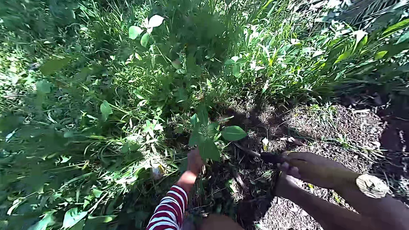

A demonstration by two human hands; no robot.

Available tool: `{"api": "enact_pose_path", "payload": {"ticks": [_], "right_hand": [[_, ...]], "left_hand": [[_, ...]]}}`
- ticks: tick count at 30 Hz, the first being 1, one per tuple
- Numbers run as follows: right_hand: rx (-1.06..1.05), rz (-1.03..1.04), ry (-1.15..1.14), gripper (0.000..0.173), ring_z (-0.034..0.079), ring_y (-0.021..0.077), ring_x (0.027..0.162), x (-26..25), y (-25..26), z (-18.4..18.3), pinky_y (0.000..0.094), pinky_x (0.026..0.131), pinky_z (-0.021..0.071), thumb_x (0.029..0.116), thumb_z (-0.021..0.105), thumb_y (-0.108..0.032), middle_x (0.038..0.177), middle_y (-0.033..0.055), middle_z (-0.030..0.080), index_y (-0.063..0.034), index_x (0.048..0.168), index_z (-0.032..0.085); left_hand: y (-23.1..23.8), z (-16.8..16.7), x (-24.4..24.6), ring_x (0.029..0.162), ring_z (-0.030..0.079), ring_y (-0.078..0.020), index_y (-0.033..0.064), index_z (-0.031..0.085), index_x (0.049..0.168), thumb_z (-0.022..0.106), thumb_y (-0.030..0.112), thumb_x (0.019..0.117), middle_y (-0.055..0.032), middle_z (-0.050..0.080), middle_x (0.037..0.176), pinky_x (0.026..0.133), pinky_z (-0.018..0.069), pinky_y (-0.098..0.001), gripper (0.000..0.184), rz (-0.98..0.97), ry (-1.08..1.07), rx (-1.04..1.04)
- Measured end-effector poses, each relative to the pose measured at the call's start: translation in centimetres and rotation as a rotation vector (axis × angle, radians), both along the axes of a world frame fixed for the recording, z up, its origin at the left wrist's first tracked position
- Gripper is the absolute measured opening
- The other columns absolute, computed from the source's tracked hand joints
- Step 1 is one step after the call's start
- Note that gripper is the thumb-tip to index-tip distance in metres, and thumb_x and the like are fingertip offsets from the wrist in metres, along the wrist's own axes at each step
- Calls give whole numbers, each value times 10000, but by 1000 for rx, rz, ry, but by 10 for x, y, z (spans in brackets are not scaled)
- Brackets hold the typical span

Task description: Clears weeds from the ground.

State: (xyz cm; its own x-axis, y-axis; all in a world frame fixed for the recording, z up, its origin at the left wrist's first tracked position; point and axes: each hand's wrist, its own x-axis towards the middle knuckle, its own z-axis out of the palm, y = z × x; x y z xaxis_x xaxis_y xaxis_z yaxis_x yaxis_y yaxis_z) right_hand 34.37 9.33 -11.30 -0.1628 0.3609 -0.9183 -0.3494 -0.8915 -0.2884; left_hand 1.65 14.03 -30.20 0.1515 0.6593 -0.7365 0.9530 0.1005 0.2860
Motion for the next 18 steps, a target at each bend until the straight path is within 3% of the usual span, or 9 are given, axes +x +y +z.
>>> {"api": "enact_pose_path", "payload": {"ticks": [3, 5, 8, 10, 11, 13, 16, 18], "right_hand": [[29, 20, -5, 354, 595, 42, 562, -1, 1, 1, 145, 519, 506, 1100, 277, -170, 726, 11, 622, -86, 902, 558], [29, 21, -29, 338, 593, 42, 563, -2, -1, 1, 142, 518, 508, 1104, 281, -166, 727, 12, 608, -84, 914, 548], [-10, -14, -15, 321, 604, 41, 583, 0, -11, -5, 138, 526, 514, 1108, 280, -183, 759, 20, 611, -83, 950, 541], [-21, -19, -23, 314, 596, 35, 582, -1, -16, -5, 130, 517, 502, 1109, 279, -190, 763, 20, 602, -85, 961, 536], [-10, -12, -28, 315, 598, 34, 586, -1, -15, -6, 128, 521, 501, 1108, 280, -193, 764, 18, 604, -87, 960, 537], [61, 29, -51, 321, 590, 31, 593, -2, -10, -6, 126, 532, 499, 1113, 278, -180, 763, 10, 596, -86, 954, 541], [115, 73, -111, 340, 588, 27, 582, -6, -6, -1, 127, 531, 491, 1103, 279, -154, 735, -1, 612, -85, 917, 555], [91, 47, -115, 325, 602, 30, 587, -6, -2, 0, 126, 529, 496, 1102, 285, -145, 740, 11, 624, -75, 928, 551]], "left_hand": [[-120, -21, -8, 1184, 631, -450, -9, 643, 1285, 596, 261, 1001, -257, 670, 1252, 983, 492, -636, 395, -167, 39, -254], [-143, -48, -34, 1182, 632, -461, 28, 613, 1337, 574, 272, 1009, -253, 665, 1268, 966, 495, -659, 410, -276, 95, -343], [-132, -44, -46, 1244, 584, -489, 45, 602, 1365, 640, 316, 966, -267, 621, 1342, 973, 478, -683, 483, -398, 111, -308], [-122, -30, -41, 1416, 373, -535, 6, 590, 1377, 674, 274, 955, -314, 420, 1524, 1063, 384, -716, 507, -397, 69, -206], [-111, -23, -39, 1462, 301, -531, -13, 588, 1377, 675, 227, 954, -310, 346, 1578, 1102, 348, -708, 494, -359, 50, -137], [-82, -23, -42, 1493, 278, -493, -24, 594, 1369, 668, 178, 948, -274, 307, 1619, 1130, 355, -662, 473, -234, 56, 33], [-32, -39, -53, 1537, 159, -509, -53, 491, 1461, 637, 115, 958, -273, 155, 1680, 1157, 301, -684, 549, -72, 135, 159], [-6, -55, -65, 1532, 142, -534, -31, 379, 1543, 669, 114, 938, -271, 77, 1695, 1130, 312, -720, 687, 39, 207, 181]]}}
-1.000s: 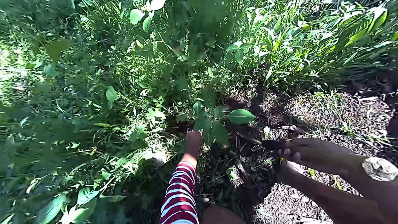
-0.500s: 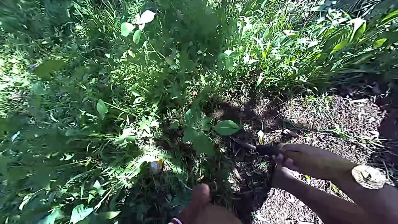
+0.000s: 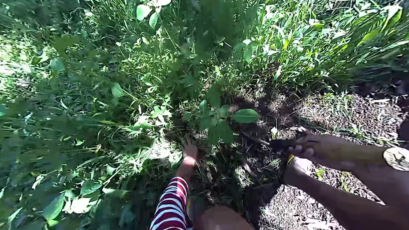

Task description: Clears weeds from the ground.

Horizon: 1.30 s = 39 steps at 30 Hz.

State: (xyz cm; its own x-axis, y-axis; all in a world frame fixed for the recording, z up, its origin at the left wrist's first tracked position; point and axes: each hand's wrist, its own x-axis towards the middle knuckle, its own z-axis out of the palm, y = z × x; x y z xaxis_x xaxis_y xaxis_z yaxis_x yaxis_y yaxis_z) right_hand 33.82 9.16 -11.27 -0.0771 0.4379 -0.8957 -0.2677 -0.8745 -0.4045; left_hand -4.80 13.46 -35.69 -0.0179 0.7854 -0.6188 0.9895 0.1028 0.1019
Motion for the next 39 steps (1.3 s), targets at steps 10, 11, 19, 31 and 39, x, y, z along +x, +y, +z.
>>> {"api": "enact_pose_path", "payload": {"ticks": [10, 11, 19, 31, 39], "right_hand": [[-70, -128, 163, 369, 647, 56, 598, 7, 6, 2, 131, 548, 538, 1093, 264, -180, 753, 42, 649, -70, 899, 558], [-54, -117, 165, 384, 643, 56, 597, 7, 5, 1, 132, 550, 535, 1096, 260, -180, 754, 43, 653, -68, 894, 566], [-57, -79, 134, 380, 639, 44, 595, 11, 5, 2, 129, 553, 534, 1087, 243, -158, 740, 29, 644, -78, 893, 561], [7, -89, 113, 334, 649, 75, 616, 6, -11, -4, 163, 594, 561, 1091, 280, -132, 737, 37, 636, -74, 909, 554], [29, -144, 231, 265, 669, 108, 656, 19, -3, -16, 203, 635, 580, 1080, 341, -159, 753, 42, 640, -92, 929, 549]], "left_hand": [[24, -6, -13, 1273, 567, -491, -72, 515, 1410, 549, 132, 1017, -308, 530, 1439, 967, 510, -637, 444, 105, 159, -188], [26, -3, -16, 1245, 592, -483, -57, 539, 1391, 543, 148, 1022, -294, 562, 1412, 955, 515, -642, 422, 101, 151, -187], [15, -2, -14, 1197, 629, -465, -7, 526, 1420, 541, 206, 1024, -265, 618, 1353, 923, 527, -639, 449, 137, 159, -185], [-72, 30, 12, 1278, 558, -476, 37, 503, 1478, 682, 288, 954, -273, 371, 1573, 1015, 502, -616, 608, -46, -219, -262], [8, 123, 11, 1325, 531, -479, -8, 528, 1433, 604, 301, 1021, -300, 558, 1411, 1057, 428, -673, 520, 43, -136, -185]]}}
